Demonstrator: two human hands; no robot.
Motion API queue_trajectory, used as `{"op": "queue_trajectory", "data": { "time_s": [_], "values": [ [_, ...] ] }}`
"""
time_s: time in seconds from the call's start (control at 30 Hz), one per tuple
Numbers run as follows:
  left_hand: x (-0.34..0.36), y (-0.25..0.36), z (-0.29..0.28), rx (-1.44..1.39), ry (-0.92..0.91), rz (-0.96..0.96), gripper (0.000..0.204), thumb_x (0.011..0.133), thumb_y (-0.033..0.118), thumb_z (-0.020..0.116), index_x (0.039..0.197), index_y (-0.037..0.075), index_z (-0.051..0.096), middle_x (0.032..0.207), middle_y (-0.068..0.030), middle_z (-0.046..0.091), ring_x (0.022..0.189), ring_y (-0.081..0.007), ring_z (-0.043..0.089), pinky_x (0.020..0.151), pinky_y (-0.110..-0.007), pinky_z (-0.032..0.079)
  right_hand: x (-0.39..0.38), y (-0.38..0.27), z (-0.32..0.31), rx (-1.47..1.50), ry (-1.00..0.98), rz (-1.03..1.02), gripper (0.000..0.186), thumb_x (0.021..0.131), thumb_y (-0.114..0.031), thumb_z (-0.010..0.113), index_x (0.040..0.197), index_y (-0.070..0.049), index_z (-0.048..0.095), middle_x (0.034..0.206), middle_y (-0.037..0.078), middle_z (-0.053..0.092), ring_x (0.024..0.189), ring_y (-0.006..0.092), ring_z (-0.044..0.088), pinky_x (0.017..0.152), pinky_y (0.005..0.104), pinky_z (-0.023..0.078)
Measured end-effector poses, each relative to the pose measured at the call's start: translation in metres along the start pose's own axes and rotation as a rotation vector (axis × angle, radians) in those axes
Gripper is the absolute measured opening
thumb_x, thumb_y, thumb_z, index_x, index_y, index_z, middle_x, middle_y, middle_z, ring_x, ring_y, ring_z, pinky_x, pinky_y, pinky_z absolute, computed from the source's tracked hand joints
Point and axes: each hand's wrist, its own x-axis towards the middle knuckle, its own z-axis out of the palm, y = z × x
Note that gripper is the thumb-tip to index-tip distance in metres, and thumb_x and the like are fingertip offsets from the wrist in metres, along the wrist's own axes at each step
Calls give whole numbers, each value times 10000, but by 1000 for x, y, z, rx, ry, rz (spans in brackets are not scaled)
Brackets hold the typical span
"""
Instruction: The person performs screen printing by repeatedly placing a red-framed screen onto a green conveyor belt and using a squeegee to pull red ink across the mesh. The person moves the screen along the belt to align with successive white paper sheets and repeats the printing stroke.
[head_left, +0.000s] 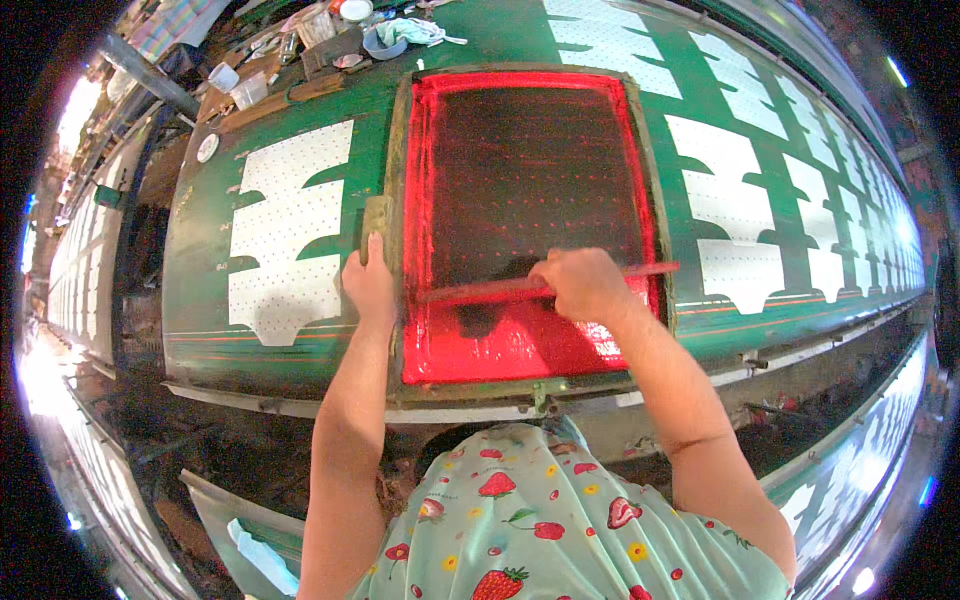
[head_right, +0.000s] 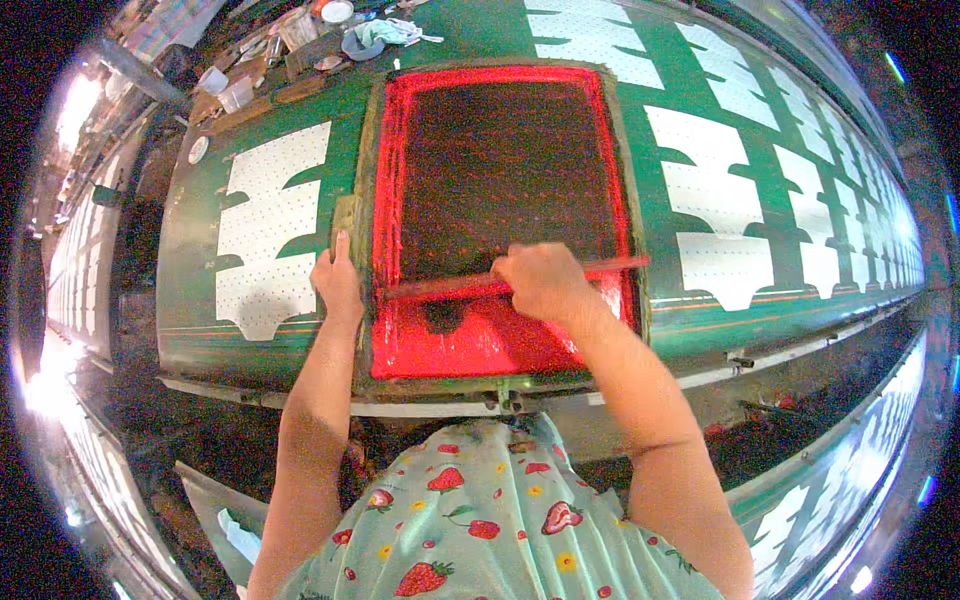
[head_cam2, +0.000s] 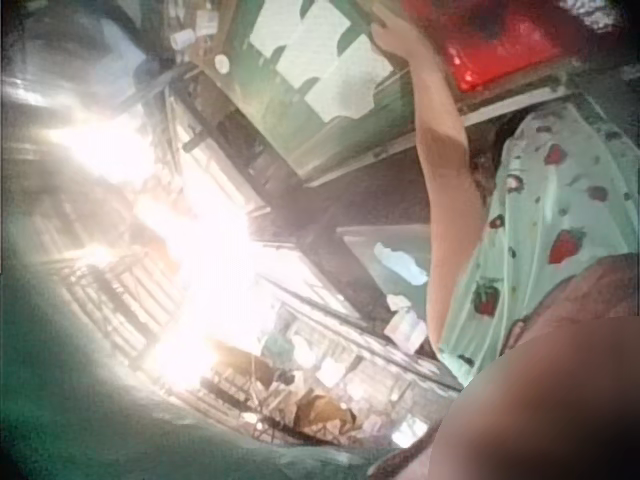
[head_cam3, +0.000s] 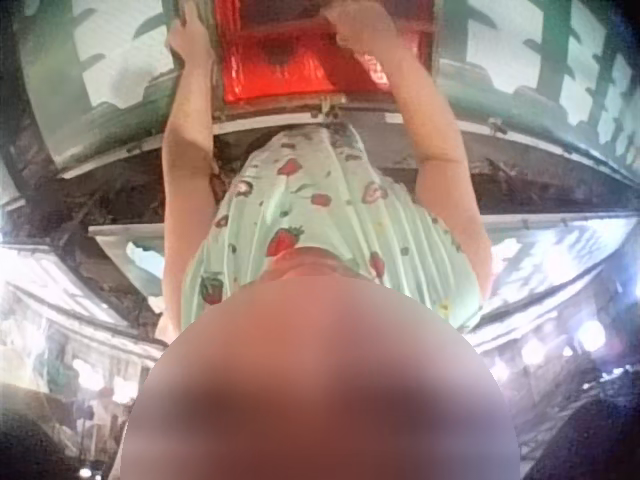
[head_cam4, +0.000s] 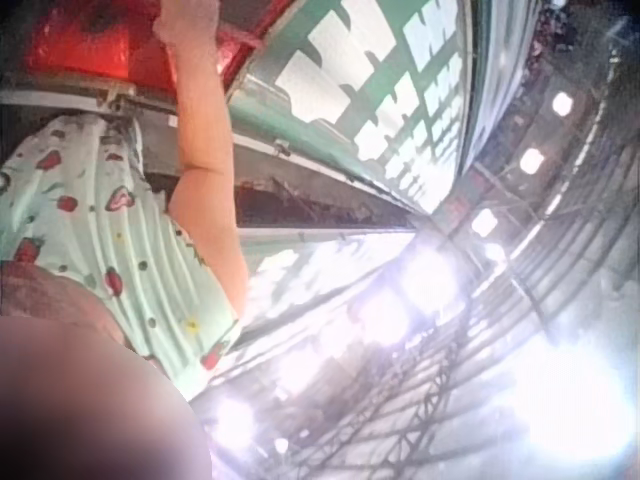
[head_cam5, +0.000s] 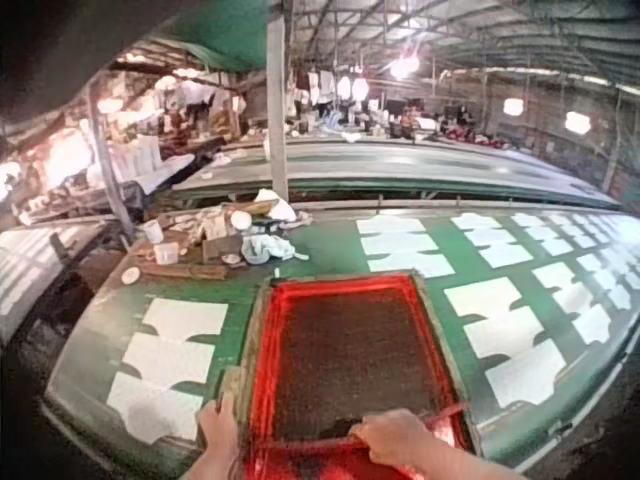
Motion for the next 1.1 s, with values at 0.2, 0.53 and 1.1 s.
{"op": "queue_trajectory", "data": {
  "time_s": [0.2, 0.53, 1.1],
  "values": [
    [8, -21, -1, 30, -93, 86, 552, 856, 400, 965, 1111, -60, 798, 1050, -197, 823, 960, -327, 783, 909, -440, 590, -79, -67, 27, 17, -7, 98, 390, 854, -89, 746, 1236, -147, 805, 1111, 123, 766, 1077, 355, 775, 893, 503, 639],
    [10, -18, 2, -241, -183, -26, 470, 837, 140, 958, 1217, -60, 766, 1161, -182, 812, 1020, -288, 764, 919, -442, 589, -142, -92, 54, 191, 187, 43, 581, 910, -478, 852, 1325, -82, 763, 1284, 164, 713, 1282, 395, 665, 1082, 553, 540],
    [-20, 128, 24, -395, -285, 47, 441, 914, 49, 899, 1287, -86, 706, 1171, -168, 792, 991, -255, 767, 947, -397, 595, -203, 167, 74, 1365, 680, 776, 558, 1105, -315, 730, 1500, 73, 655, 1407, 188, 760, 1270, 235, 702, 1129, 376, 518]
  ]
}}
